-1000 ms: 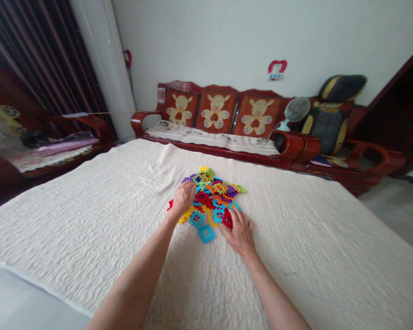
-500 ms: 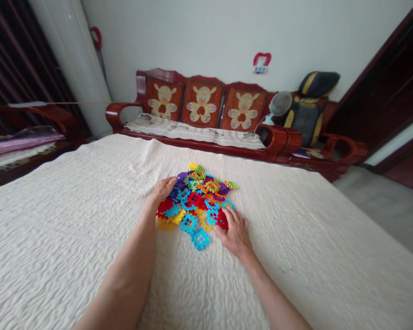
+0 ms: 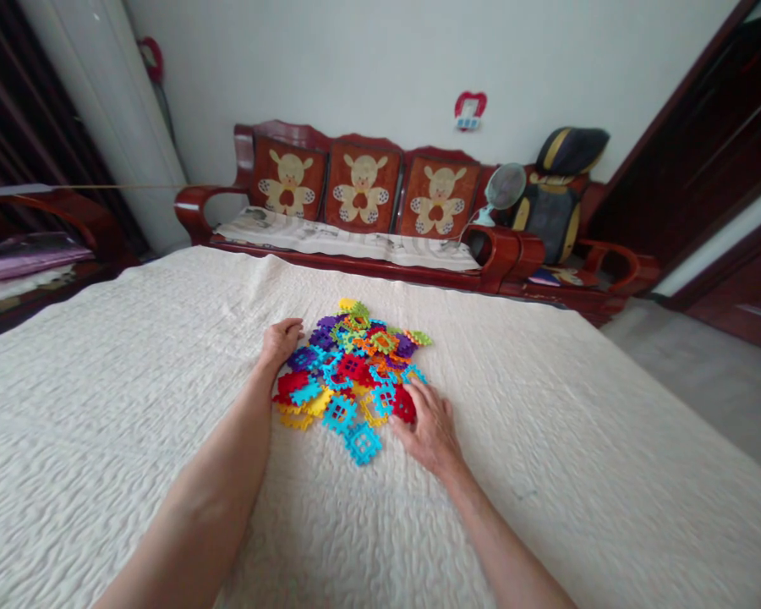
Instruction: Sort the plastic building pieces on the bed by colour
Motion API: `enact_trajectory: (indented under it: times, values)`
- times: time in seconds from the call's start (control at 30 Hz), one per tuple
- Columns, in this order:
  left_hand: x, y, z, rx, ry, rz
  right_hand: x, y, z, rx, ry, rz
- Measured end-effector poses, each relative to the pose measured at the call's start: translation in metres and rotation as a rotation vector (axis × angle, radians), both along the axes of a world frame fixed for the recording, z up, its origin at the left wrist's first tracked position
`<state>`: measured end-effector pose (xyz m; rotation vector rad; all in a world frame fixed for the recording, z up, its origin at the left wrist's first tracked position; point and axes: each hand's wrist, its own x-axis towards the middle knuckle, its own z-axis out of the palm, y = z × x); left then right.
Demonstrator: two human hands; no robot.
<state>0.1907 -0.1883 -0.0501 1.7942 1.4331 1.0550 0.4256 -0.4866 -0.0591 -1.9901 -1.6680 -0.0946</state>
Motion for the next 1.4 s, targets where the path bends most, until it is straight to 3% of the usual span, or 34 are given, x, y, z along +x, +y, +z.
enact_trajectory:
  times: [0.13,0.27,0.4,0.5,0.67,0.87,1.1,1.4]
  values:
    - [-0.004,0.001,-0.007,-0.081,-0.139,0.004,0.002,0.001,-0.002,-0.004,-0.004,0.012]
    - [-0.004,-0.013,-0.009,-0.038,-0.098,-0.052,0.002,0.002,-0.003,0.007,-0.013,0.006]
    - [0.003,-0.020,-0.001,-0.055,-0.092,-0.168,0.000,0.003,-0.003,0.024,-0.017,0.006]
    - [0.010,-0.012,0.009,-0.094,-0.122,-0.147,0.000,0.003,-0.003,0.039,-0.024,0.006]
    - [0.019,0.000,0.017,0.068,0.133,-0.102,0.003,0.003,-0.006,0.045,-0.033,0.009]
    - [0.026,-0.015,0.013,0.091,0.186,-0.260,0.002,0.003,-0.006,0.053,-0.030,0.012]
    - [0.024,-0.013,0.002,0.064,0.128,-0.222,0.001,0.000,-0.001,0.029,0.015,0.029]
    - [0.020,0.009,-0.002,0.090,0.154,-0.198,0.002,-0.007,0.002,0.227,0.181,0.084]
